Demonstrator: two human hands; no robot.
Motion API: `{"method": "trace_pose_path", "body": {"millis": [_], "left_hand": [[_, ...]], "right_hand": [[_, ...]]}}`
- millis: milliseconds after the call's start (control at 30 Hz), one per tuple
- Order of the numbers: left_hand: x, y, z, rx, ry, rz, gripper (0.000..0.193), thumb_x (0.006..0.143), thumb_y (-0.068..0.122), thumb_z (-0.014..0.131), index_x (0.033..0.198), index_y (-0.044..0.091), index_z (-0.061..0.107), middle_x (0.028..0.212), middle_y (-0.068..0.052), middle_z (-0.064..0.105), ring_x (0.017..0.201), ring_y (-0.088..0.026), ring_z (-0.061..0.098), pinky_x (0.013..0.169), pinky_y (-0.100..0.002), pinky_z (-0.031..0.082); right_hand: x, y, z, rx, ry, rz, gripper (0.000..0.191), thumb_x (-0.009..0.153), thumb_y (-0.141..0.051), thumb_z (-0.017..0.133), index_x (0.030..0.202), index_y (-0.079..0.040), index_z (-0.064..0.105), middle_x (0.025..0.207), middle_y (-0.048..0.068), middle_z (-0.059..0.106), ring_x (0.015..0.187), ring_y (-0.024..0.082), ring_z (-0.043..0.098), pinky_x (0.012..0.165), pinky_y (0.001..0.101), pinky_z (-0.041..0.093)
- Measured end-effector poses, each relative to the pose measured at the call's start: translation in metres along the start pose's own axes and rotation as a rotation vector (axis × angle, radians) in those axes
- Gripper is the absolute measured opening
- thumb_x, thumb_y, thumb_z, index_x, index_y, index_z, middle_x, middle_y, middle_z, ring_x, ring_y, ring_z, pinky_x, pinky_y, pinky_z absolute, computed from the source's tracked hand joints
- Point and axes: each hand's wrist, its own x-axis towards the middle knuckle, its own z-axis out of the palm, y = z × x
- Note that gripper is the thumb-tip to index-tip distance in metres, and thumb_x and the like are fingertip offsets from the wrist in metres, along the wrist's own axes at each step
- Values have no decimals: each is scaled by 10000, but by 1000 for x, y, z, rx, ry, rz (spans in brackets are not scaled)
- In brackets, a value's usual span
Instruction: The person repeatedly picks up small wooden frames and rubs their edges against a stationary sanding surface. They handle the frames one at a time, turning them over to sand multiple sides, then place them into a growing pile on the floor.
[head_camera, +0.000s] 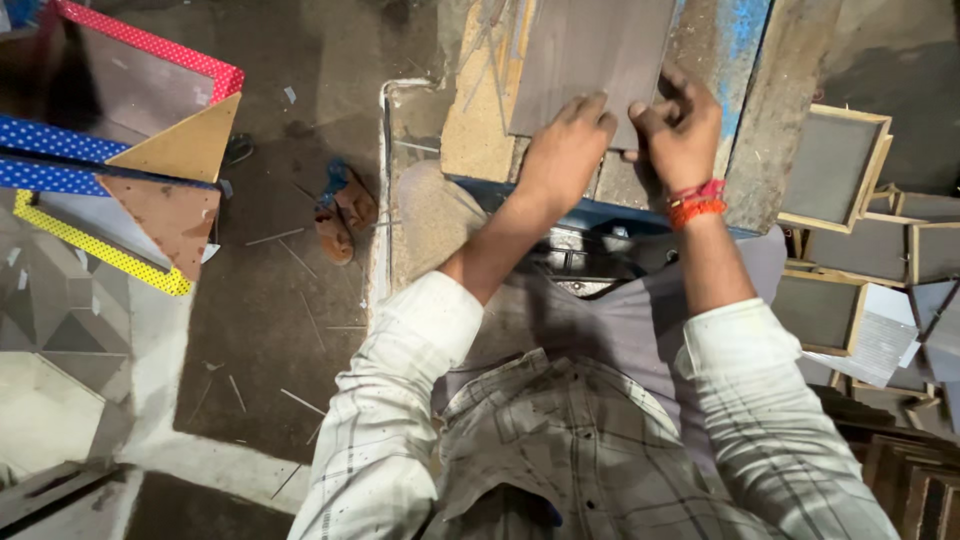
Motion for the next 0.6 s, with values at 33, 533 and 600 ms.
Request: {"method": "trace_pose_path", "body": {"millis": [33, 533, 600], "left_hand": [[8, -2, 3, -5, -8, -7, 212, 835, 56, 621, 1034, 45, 693, 1306, -145, 618, 1208, -314, 626, 889, -388, 586], [124, -6, 32, 97, 74, -101, 106, 818, 92, 652, 855, 65, 748, 967, -150, 706, 871, -335, 732, 679, -442, 609], [138, -11, 32, 121, 79, -97, 104, 808, 106, 659, 835, 76, 754, 948, -149, 706, 855, -338, 735, 658, -446, 608]], "right_hand": [[8, 6, -3, 16, -6, 4, 529, 955, 53, 702, 1464, 59, 556, 787, 0, 643, 661, 81, 622, 537, 278, 623], [121, 16, -8, -20, 64, -121, 418, 938, 66, 751, 1331, 49, 607, 1072, 115, 747, 738, 149, 733, 520, 289, 639], [132, 11, -8, -8, 103, -49, 393, 941, 47, 752, 1307, 32, 609, 900, 112, 726, 687, 157, 708, 502, 286, 609]]}}
